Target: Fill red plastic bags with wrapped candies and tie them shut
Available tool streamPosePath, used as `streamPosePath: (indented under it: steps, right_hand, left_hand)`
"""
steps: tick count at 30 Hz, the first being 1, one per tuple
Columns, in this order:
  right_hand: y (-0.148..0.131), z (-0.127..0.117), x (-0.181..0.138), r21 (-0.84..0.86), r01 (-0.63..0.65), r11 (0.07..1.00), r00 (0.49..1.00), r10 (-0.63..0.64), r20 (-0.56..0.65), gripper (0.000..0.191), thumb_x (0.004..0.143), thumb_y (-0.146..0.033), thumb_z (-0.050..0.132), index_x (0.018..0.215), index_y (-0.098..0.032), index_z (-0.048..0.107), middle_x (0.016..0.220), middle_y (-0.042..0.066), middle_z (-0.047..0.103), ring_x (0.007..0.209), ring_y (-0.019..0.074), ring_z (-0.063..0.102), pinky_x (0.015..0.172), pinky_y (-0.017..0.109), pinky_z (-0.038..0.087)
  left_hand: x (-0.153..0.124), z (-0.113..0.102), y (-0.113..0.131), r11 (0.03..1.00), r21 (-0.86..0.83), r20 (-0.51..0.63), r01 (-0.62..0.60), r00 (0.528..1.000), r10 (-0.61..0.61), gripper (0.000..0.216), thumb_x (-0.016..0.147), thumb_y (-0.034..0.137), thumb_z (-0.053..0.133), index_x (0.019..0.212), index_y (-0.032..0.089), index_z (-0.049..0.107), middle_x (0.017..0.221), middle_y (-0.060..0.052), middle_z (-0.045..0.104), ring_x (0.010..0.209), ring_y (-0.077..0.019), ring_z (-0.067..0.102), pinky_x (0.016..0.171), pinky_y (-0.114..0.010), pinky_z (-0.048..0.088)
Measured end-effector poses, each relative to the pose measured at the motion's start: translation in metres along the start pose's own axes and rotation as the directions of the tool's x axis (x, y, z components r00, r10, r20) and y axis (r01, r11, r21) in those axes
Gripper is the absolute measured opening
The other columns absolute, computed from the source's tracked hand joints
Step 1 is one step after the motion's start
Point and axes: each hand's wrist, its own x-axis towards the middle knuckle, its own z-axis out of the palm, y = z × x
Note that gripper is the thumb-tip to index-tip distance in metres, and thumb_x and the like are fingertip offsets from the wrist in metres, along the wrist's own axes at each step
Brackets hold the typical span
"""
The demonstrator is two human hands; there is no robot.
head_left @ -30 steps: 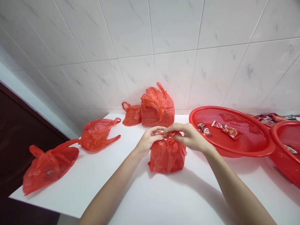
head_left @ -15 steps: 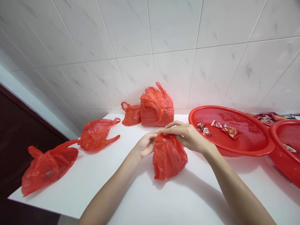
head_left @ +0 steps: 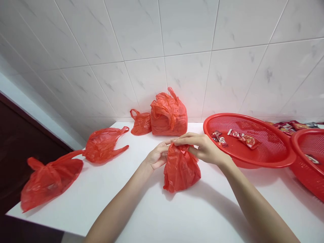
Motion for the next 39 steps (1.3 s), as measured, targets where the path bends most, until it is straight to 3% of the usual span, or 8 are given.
streamPosePath:
  steps: [4,10,14,20,29,35,39]
  right_hand:
    - [0.002,0.001,0.001,0.233,-0.032,0.972,0.998,0.044,-0.047,0.034,0.090,-0.007,0.056,0.111,-0.024,0.076,0.109,0.006,0.078,0.105,0.0208,0.071,0.091,0.037,0.060]
    - [0.006,0.006,0.003,0.436,-0.123,0.892,0.971,0.199,-0.134,0.015,0.091,-0.030,0.068,0.099,-0.025,0.081,0.107,0.006,0.079,0.103,0.0213,0.073,0.092,0.037,0.059]
    - [0.010,0.006,0.004,0.418,-0.170,0.893,0.946,0.267,-0.186,0.020,0.090,-0.038,0.071,0.101,-0.026,0.081,0.109,0.007,0.078,0.104,0.0224,0.073,0.091,0.037,0.058]
    - [0.007,-0.008,-0.001,0.332,-0.229,0.915,0.958,0.273,-0.093,0.021,0.091,-0.038,0.069,0.100,-0.023,0.081,0.105,0.008,0.079,0.102,0.0233,0.073,0.093,0.038,0.057]
    - [-0.001,-0.037,-0.008,0.209,-0.323,0.923,0.946,0.310,0.093,0.018,0.090,-0.032,0.068,0.093,-0.020,0.081,0.092,0.006,0.080,0.087,0.0202,0.073,0.081,0.031,0.057]
    - [-0.003,-0.042,-0.007,0.229,-0.377,0.897,0.926,0.361,0.111,0.016,0.088,-0.032,0.069,0.087,-0.019,0.080,0.085,0.006,0.078,0.084,0.0200,0.072,0.079,0.031,0.057]
    - [0.000,-0.033,-0.004,0.394,-0.409,0.823,0.908,0.410,0.088,0.022,0.091,-0.037,0.067,0.089,-0.017,0.073,0.085,0.006,0.075,0.080,0.0189,0.072,0.076,0.032,0.058]
  left_hand:
    - [-0.001,-0.001,0.001,0.999,0.030,0.012,-0.023,1.000,0.023,0.048,0.061,0.020,0.085,0.107,0.016,0.070,0.079,-0.002,0.072,0.062,-0.0119,0.064,0.062,-0.022,0.050]
    - [0.000,-0.006,0.001,0.994,0.067,-0.035,-0.083,0.996,0.086,0.046,0.061,0.026,0.091,0.101,0.019,0.070,0.084,-0.002,0.074,0.066,-0.0139,0.067,0.062,-0.024,0.050]
    - [-0.001,-0.011,0.004,0.979,0.145,-0.080,-0.142,0.985,0.154,0.044,0.058,0.025,0.093,0.096,0.018,0.072,0.079,-0.001,0.073,0.067,-0.0137,0.067,0.065,-0.023,0.050]
    - [-0.006,-0.026,0.012,0.901,0.378,-0.147,-0.213,0.947,0.285,0.037,0.060,0.029,0.092,0.086,0.016,0.071,0.081,-0.002,0.072,0.075,-0.0142,0.066,0.074,-0.025,0.052]
    - [-0.031,-0.060,0.019,0.787,0.605,-0.212,-0.121,0.928,0.306,0.032,0.062,0.034,0.089,0.075,0.015,0.067,0.075,-0.001,0.067,0.070,-0.0134,0.063,0.074,-0.028,0.053]
    - [-0.040,-0.072,0.021,0.741,0.667,-0.284,-0.082,0.891,0.355,0.029,0.064,0.035,0.086,0.072,0.015,0.067,0.074,-0.001,0.065,0.071,-0.0131,0.060,0.071,-0.025,0.049]
    - [-0.042,-0.054,0.025,0.815,0.552,-0.300,-0.180,0.869,0.395,0.031,0.067,0.039,0.085,0.077,0.016,0.066,0.081,-0.002,0.065,0.076,-0.0161,0.064,0.076,-0.030,0.054]
